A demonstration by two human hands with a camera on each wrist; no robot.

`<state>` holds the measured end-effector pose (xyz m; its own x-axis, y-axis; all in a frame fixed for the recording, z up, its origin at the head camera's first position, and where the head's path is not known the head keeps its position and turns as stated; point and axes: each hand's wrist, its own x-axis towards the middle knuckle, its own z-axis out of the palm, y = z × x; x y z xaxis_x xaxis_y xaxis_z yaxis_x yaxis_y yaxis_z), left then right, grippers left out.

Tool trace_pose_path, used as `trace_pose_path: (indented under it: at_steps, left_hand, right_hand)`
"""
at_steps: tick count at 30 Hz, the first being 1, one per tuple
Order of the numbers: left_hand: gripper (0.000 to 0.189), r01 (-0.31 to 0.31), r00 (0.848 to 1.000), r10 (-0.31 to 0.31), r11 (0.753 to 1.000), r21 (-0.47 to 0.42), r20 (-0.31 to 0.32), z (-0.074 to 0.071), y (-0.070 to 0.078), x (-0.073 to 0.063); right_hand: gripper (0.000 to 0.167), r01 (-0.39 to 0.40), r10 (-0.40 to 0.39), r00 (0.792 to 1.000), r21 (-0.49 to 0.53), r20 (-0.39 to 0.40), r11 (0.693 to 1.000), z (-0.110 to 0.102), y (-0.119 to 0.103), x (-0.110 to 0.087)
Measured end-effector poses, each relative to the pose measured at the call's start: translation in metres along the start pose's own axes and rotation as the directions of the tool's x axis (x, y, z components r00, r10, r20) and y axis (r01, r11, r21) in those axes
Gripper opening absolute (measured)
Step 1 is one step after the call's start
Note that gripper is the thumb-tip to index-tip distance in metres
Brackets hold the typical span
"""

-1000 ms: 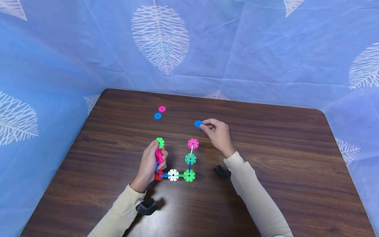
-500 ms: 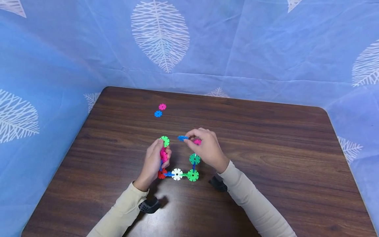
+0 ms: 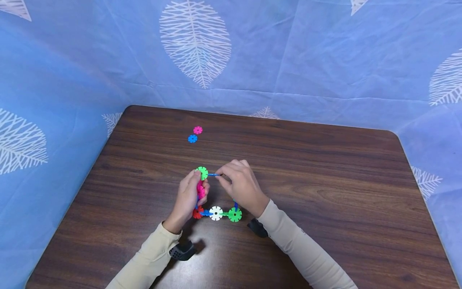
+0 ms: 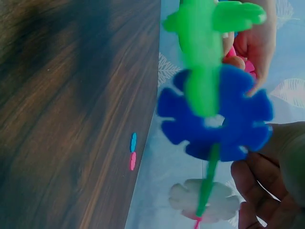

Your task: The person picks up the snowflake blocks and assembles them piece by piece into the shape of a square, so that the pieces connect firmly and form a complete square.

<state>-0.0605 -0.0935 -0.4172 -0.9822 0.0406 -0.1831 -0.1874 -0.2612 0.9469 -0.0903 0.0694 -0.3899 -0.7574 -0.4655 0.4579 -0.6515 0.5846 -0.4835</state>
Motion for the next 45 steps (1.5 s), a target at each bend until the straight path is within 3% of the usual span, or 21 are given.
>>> trace_pose_path:
  at_steps: [7,15,23,30,33,37,40,45]
  left_hand:
    - [0.032,-0.001,1.0,0.001,0.999,0.042,-0.014,-0.002,-0.001,-0.001]
    - [0.036,-0.08,0.997,0.075,0.985,0.154,0.035,-0.004,-0.004,-0.004]
    - [0.037,-0.124,0.992,0.111,0.961,0.249,0.066,-0.008,-0.004,-0.005]
    - [0.031,-0.093,0.995,0.077,0.947,0.306,0.065,0.002,0.024,-0.017]
    - [0.031,-0.094,0.995,0.079,0.948,0.303,0.063,0.002,0.022,-0.016]
    - [0.032,-0.091,0.995,0.076,0.947,0.309,0.06,0.003,0.019,-0.015]
    - [0.033,-0.089,0.996,0.075,0.943,0.322,0.055,0.003,0.017,-0.015]
    - [0.033,-0.093,0.995,0.079,0.942,0.321,0.055,0.004,0.015,-0.014]
  right_hand:
    - [0.014,0.083,-0.085,0.996,-0.069,-0.034,0.994,0.003,-0.002,-0.002]
    - [0.013,0.136,-0.14,0.989,-0.068,-0.054,0.988,0.007,-0.003,-0.007]
    - [0.009,0.149,-0.151,0.987,-0.048,-0.049,0.988,0.011,-0.006,-0.01]
    - [0.027,0.171,-0.174,0.982,-0.04,-0.076,0.984,0.015,-0.007,-0.012]
    - [0.024,0.182,-0.186,0.978,-0.04,-0.095,0.982,0.017,-0.007,-0.013]
    - [0.005,0.184,-0.187,0.975,-0.04,-0.116,0.982,0.021,-0.006,-0.015]
    - [0.015,0.191,-0.196,0.971,-0.049,-0.137,0.98,0.025,-0.004,-0.016]
    - [0.015,0.194,-0.2,0.965,-0.051,-0.17,0.98,0.031,-0.002,-0.016]
